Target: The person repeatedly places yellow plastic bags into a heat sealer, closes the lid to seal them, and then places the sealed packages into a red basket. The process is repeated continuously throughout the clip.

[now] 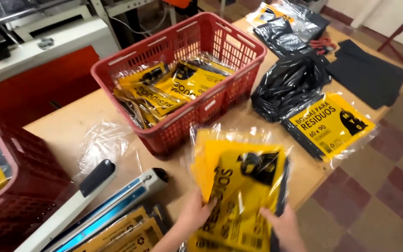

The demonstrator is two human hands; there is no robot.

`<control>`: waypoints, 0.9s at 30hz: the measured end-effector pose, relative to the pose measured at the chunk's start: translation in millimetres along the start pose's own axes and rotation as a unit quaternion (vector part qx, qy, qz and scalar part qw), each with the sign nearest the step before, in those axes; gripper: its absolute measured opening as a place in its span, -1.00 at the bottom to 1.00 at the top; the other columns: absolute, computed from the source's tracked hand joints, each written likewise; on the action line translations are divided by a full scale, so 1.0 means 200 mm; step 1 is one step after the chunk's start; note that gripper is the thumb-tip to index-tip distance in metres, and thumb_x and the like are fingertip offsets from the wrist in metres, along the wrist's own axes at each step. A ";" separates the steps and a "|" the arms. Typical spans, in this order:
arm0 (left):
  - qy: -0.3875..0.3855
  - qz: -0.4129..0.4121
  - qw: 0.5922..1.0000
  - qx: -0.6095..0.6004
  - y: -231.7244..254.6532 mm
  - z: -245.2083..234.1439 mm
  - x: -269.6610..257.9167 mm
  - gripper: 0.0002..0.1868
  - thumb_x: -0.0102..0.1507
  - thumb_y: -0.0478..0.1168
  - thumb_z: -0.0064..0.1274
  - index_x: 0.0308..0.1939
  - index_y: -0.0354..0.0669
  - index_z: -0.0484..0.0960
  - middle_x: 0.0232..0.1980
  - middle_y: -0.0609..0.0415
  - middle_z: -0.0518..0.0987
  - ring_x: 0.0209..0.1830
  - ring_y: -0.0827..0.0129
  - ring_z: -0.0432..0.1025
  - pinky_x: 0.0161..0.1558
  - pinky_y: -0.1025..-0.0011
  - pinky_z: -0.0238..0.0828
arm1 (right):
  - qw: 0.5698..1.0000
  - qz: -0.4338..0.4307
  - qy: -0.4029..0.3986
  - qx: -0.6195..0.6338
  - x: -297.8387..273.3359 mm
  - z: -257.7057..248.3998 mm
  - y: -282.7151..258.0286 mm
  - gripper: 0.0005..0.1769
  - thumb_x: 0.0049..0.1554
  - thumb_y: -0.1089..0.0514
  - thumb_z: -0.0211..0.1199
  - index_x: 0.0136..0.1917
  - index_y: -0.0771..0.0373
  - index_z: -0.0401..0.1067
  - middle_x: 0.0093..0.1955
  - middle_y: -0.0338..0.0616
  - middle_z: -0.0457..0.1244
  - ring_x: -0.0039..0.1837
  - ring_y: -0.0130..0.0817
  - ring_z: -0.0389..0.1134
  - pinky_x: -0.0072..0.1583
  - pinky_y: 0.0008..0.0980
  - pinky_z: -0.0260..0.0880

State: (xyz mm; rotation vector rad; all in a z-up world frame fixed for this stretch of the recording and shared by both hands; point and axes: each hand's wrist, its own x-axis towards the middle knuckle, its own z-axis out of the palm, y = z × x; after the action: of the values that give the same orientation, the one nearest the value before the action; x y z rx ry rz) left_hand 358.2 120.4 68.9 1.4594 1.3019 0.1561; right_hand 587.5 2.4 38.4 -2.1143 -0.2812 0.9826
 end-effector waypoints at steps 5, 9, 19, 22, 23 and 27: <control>0.199 0.173 0.964 0.037 0.41 -0.37 -0.01 -0.67 0.32 -0.07 0.00 0.06 -0.18 0.51 -0.16 -0.02 0.62 -0.22 0.17 0.53 -0.23 0.27 0.56 | 0.847 -0.515 -0.026 0.129 0.00 0.02 -0.73 -0.39 -0.06 0.33 0.37 0.28 0.28 0.33 0.13 -0.03 0.34 0.18 -0.19 0.39 0.21 -0.12 0.45; 0.347 0.299 0.888 -0.035 0.80 -0.80 0.10 -0.63 0.35 -0.06 -0.02 0.06 -0.29 0.46 -0.13 -0.12 0.60 -0.10 -0.01 0.52 -0.13 0.16 0.50 | 0.675 -0.705 -0.058 0.209 -0.06 0.20 -1.45 -0.33 0.08 0.54 0.29 0.40 0.30 0.19 0.23 0.05 0.26 0.30 -0.17 0.30 0.36 -0.01 0.32; 0.410 0.156 0.898 0.027 0.62 -1.49 0.39 -0.36 0.00 0.06 0.35 0.05 -0.02 0.42 0.02 -0.02 0.63 0.10 -0.07 0.53 0.03 -0.10 0.51 | 0.738 -0.649 -0.182 -0.014 0.54 0.96 -2.07 -0.17 0.02 0.23 0.43 0.43 0.45 0.07 0.28 0.51 0.16 0.34 0.44 0.19 0.34 0.22 0.22; 0.405 0.155 0.882 0.182 0.26 -1.62 0.30 -0.38 0.12 0.19 0.16 0.11 -0.04 0.42 0.08 -0.09 0.60 0.14 -0.10 0.50 0.12 -0.10 0.44 | 0.806 -0.519 -0.284 0.005 0.67 1.06 -1.83 -0.14 -0.02 0.41 0.32 0.51 0.31 0.08 0.28 0.00 0.18 0.31 -0.14 0.27 0.38 -0.04 0.25; 0.411 0.155 0.871 0.219 0.14 -1.66 0.20 -0.45 0.17 0.10 0.13 0.15 -0.03 0.41 0.07 -0.09 0.60 0.14 -0.09 0.49 0.12 -0.06 0.43 | 0.803 -0.551 -0.208 -0.092 0.70 1.08 -1.76 -0.20 0.03 0.39 0.32 0.49 0.41 0.11 0.26 0.31 0.20 0.26 0.15 0.28 0.31 0.14 0.26; 0.501 0.044 0.779 0.375 -0.60 -2.03 -0.05 -0.67 0.19 -0.02 0.13 0.02 0.09 0.57 -0.07 0.08 0.66 0.00 0.13 0.56 0.02 0.10 0.48 | 0.647 -0.740 0.029 -0.181 0.94 1.10 -1.45 -0.50 0.10 0.18 0.44 0.25 0.47 0.45 0.08 0.31 0.35 0.18 0.24 0.38 0.21 0.04 0.36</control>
State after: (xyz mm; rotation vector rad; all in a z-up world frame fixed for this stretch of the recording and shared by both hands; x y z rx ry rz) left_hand -1.7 335.2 135.0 2.2523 2.3356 0.5911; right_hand 588.2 411.0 55.3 -1.3659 -1.8947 -0.2041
